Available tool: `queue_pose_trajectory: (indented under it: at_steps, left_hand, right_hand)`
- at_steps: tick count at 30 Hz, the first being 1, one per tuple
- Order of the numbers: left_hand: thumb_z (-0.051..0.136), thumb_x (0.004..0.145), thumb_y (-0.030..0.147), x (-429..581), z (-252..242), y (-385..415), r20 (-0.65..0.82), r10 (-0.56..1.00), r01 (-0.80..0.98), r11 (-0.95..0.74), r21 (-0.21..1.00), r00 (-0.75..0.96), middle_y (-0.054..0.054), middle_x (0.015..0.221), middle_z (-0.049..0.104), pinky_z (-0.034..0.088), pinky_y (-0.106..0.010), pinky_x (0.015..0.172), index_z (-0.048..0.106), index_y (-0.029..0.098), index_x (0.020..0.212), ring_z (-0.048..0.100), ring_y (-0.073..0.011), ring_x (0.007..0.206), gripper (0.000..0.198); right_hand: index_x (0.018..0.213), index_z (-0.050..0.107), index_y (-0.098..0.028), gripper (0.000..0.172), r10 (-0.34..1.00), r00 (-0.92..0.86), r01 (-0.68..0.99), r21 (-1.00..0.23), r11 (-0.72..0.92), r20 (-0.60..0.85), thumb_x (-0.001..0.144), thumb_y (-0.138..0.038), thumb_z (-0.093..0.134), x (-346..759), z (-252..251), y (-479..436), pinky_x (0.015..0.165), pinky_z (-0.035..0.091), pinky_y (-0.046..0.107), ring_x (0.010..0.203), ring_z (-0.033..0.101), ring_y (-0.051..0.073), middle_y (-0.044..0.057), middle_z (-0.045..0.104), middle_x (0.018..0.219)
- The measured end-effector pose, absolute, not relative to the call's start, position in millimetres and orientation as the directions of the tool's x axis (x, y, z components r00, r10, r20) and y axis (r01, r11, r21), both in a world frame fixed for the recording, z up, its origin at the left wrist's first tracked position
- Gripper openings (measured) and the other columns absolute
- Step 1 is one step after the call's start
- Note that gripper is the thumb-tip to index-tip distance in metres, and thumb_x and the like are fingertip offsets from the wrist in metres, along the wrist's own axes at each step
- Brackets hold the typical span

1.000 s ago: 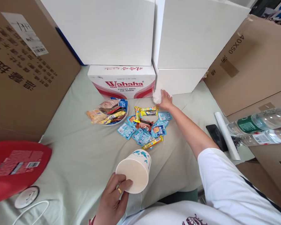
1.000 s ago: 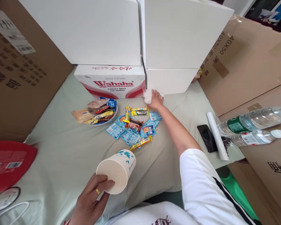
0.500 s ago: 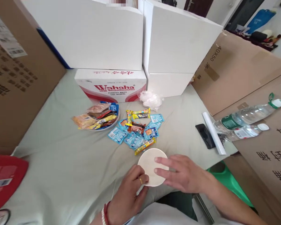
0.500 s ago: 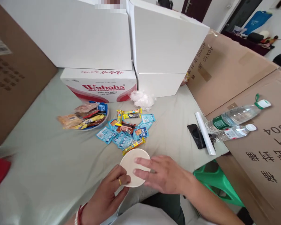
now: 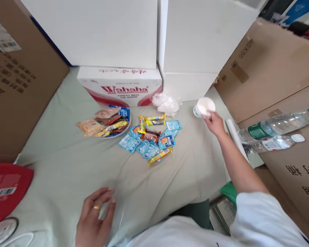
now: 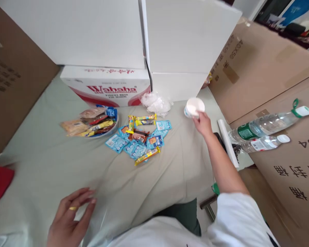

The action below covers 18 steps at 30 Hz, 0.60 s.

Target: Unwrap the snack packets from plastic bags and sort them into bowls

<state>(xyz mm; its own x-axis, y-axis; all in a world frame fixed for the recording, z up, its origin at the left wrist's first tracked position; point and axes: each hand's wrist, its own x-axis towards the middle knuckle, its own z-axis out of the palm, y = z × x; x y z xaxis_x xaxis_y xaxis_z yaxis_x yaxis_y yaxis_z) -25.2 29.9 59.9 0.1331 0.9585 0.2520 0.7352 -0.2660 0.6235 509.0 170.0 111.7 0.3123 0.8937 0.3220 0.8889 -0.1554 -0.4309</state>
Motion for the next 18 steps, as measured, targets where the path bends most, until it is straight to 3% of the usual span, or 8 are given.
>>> queue_pose_trajectory:
  at_steps: [3, 5, 7, 9, 11, 14, 16, 18]
  left_hand:
    - [0.060, 0.097, 0.042, -34.2, 56.9, 26.4, 0.230, 0.973, 0.758, -0.129, 0.639, -0.028, -0.009, 0.117, 0.065, 0.060, -0.031, 0.063, 0.069, 0.022, 0.113, 0.070, -0.0184, 0.081, 0.027]
    - [0.060, 0.097, 0.041, -32.6, 54.5, 35.6, 0.268, 0.958, 0.768, -0.096, 0.633, -0.101, -0.007, 0.111, 0.067, 0.061, -0.035, 0.073, 0.068, 0.020, 0.110, 0.070, -0.0195, 0.084, 0.026]
    - [0.060, 0.098, 0.037, -28.5, 52.0, 55.9, 0.358, 0.925, 0.784, -0.126, 0.607, -0.128, -0.006, 0.104, 0.069, 0.059, -0.039, 0.083, 0.068, 0.019, 0.107, 0.070, -0.0213, 0.089, 0.022]
    - [0.058, 0.099, 0.033, -24.1, 50.3, 85.8, 0.469, 0.877, 0.796, -0.208, 0.569, -0.105, -0.006, 0.103, 0.070, 0.057, -0.041, 0.090, 0.068, 0.017, 0.107, 0.070, -0.0232, 0.096, 0.020]
    - [0.055, 0.100, 0.031, -19.0, 49.0, 121.3, 0.572, 0.818, 0.814, -0.294, 0.501, -0.057, -0.009, 0.110, 0.071, 0.054, -0.044, 0.097, 0.068, 0.017, 0.113, 0.068, -0.0258, 0.105, 0.023]
    - [0.058, 0.098, 0.037, -7.7, 43.5, 173.7, 0.613, 0.789, 0.853, -0.343, 0.394, 0.035, -0.016, 0.125, 0.070, 0.044, -0.048, 0.110, 0.064, 0.017, 0.128, 0.062, -0.0300, 0.121, 0.036]
    - [0.061, 0.096, 0.042, 2.2, 34.9, 201.8, 0.549, 0.830, 0.866, -0.346, 0.361, 0.103, -0.017, 0.133, 0.067, 0.034, -0.051, 0.117, 0.062, 0.018, 0.133, 0.058, -0.0317, 0.128, 0.044]
    - [0.063, 0.094, 0.043, 11.1, 23.0, 222.2, 0.496, 0.859, 0.865, -0.340, 0.370, 0.125, -0.017, 0.132, 0.066, 0.032, -0.052, 0.116, 0.064, 0.019, 0.131, 0.053, -0.0336, 0.131, 0.044]
  right_hand:
    - [0.146, 0.051, 0.000, 0.064, 0.865, 0.351, 0.859, -0.491, -0.145, 0.358, 0.095, -0.037, 0.056, 508.6, 102.4, 205.0, 0.093, 0.055, 0.034, 0.090, 0.066, 0.017, 0.032, 0.047, 0.151]
    - [0.144, 0.056, -0.007, 0.055, 0.885, 0.294, 0.859, -0.506, -0.079, 0.362, 0.098, -0.037, 0.051, 489.8, 96.8, 194.6, 0.090, 0.055, 0.032, 0.086, 0.066, 0.015, 0.027, 0.055, 0.146]
    - [0.127, 0.070, -0.018, 0.039, 0.917, 0.194, 0.860, -0.510, 0.013, 0.349, 0.100, -0.037, 0.049, 466.1, 89.5, 159.0, 0.092, 0.057, 0.035, 0.087, 0.069, 0.020, 0.017, 0.071, 0.124]
    - [0.112, 0.075, -0.024, 0.028, 0.939, 0.092, 0.852, -0.514, 0.098, 0.333, 0.099, -0.035, 0.053, 448.9, 76.9, 107.7, 0.100, 0.057, 0.045, 0.107, 0.072, 0.027, 0.012, 0.076, 0.116]
    - [0.111, 0.076, -0.033, 0.024, 0.947, 0.043, 0.865, -0.486, 0.125, 0.320, 0.097, -0.034, 0.056, 443.2, 58.7, 52.7, 0.098, 0.060, 0.051, 0.108, 0.073, 0.029, 0.009, 0.077, 0.114]
    - [0.114, 0.075, -0.029, 0.027, 0.946, 0.099, 0.895, -0.443, 0.050, 0.307, 0.100, -0.032, 0.053, 449.3, 28.3, -15.1, 0.090, 0.064, 0.044, 0.101, 0.076, 0.025, 0.007, 0.078, 0.113]
    - [0.113, 0.074, -0.025, 0.026, 0.940, 0.127, 0.906, -0.423, 0.020, 0.316, 0.101, -0.031, 0.052, 453.7, 12.1, -42.9, 0.086, 0.064, 0.039, 0.098, 0.076, 0.022, 0.007, 0.078, 0.112]
    - [0.110, 0.074, -0.024, 0.025, 0.932, 0.154, 0.905, -0.426, 0.001, 0.327, 0.102, -0.031, 0.051, 453.2, 1.2, -56.9, 0.086, 0.063, 0.037, 0.098, 0.075, 0.022, 0.007, 0.077, 0.112]
